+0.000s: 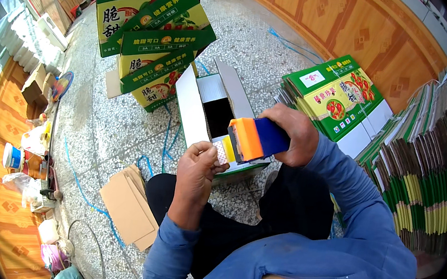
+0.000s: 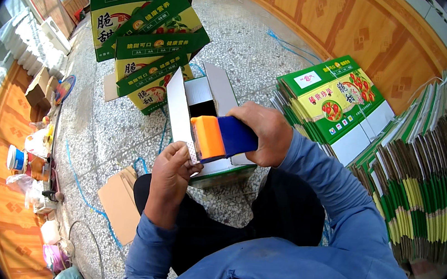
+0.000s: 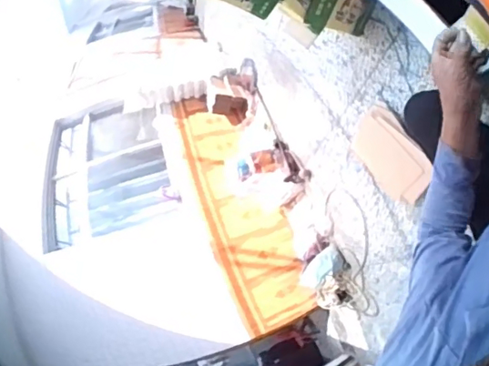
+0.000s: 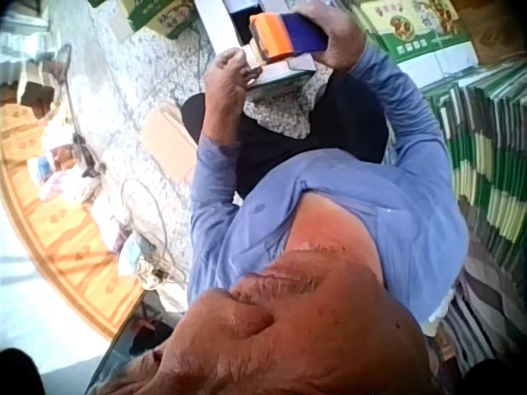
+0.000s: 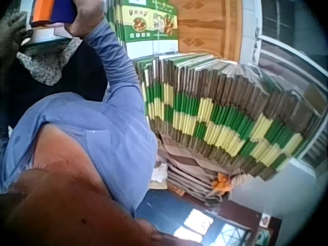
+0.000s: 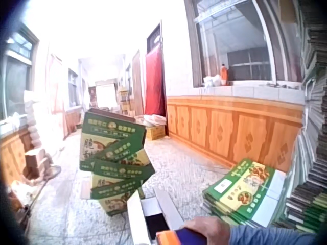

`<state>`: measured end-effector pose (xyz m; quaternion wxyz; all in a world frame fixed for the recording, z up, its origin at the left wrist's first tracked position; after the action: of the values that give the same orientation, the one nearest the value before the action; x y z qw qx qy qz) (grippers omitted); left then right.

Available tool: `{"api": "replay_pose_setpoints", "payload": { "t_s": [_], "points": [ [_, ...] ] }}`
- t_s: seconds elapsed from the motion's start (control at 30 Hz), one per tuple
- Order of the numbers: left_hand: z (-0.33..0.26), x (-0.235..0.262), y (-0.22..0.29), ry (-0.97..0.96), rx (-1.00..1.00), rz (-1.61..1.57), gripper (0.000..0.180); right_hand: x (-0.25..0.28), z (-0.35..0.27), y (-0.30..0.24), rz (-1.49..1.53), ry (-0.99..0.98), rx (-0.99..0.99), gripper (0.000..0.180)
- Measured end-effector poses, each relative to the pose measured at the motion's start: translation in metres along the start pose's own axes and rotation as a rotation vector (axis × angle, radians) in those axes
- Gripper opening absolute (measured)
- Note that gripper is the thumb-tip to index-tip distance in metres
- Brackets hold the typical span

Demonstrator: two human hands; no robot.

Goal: The person assembles flat-packed cardboard boxes by folding the flaps and sealing them with a handheld tape dispenser. They repeatedly pick up a flat box, fold it into shape, apply tape to the seams, and place the finished box on a growing stack.

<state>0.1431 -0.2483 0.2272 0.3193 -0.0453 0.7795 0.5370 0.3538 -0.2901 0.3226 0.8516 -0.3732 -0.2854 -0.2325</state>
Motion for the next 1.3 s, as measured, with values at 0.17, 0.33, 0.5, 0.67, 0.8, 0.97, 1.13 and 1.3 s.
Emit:
{"api": "replay_pose_setpoints", "payload": {
  "t_s": [0.17,0.33,0.5,0.67,0.8,0.97,1.13,1.3],
  "points": [
    [0.056,0.003,0.007,-0.07,-0.002,0.05,0.03,0.004,0.017,0.017,-0.133,0.038,-0.017,0.058],
    [0.154,0.01,0.037,-0.248,-0.04,0.286,0.026,-0.003,0.057,0.084,-0.195,0.066,-0.016,0.061],
    [0.22,0.048,-0.008,-0.217,-0.025,0.369,0.029,-0.05,0.055,0.175,-0.132,-0.028,-0.204,0.067],
    [0.231,0.073,-0.047,-0.201,0.115,0.053,0.027,-0.08,0.032,0.202,-0.089,0.018,-0.248,0.059],
    [0.232,0.079,-0.055,-0.208,0.218,-0.027,0.024,-0.086,0.035,0.202,-0.105,-0.014,-0.225,0.065],
    [0.235,0.087,-0.067,-0.247,0.237,-0.103,0.021,-0.091,0.035,0.199,-0.17,-0.055,-0.2,0.071],
    [0.233,0.087,-0.073,-0.291,0.226,-0.148,0.021,-0.098,0.035,0.199,-0.19,-0.068,-0.192,0.069],
    [0.232,0.088,-0.075,-0.241,0.21,-0.155,0.023,-0.098,0.038,0.202,-0.203,-0.095,-0.252,0.068]
  ]
}}
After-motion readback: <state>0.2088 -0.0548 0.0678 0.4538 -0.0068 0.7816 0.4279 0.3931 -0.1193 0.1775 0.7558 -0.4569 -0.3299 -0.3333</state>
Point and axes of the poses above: each hand's wrist, its own z-axis towards the middle knuckle, its own x-axis out of the back of the hand, y = z × x, the point moved 4 cm from there along z, towards the middle knuckle, and after that the axes turned 3 degrees about z, right-handed, at the moved point
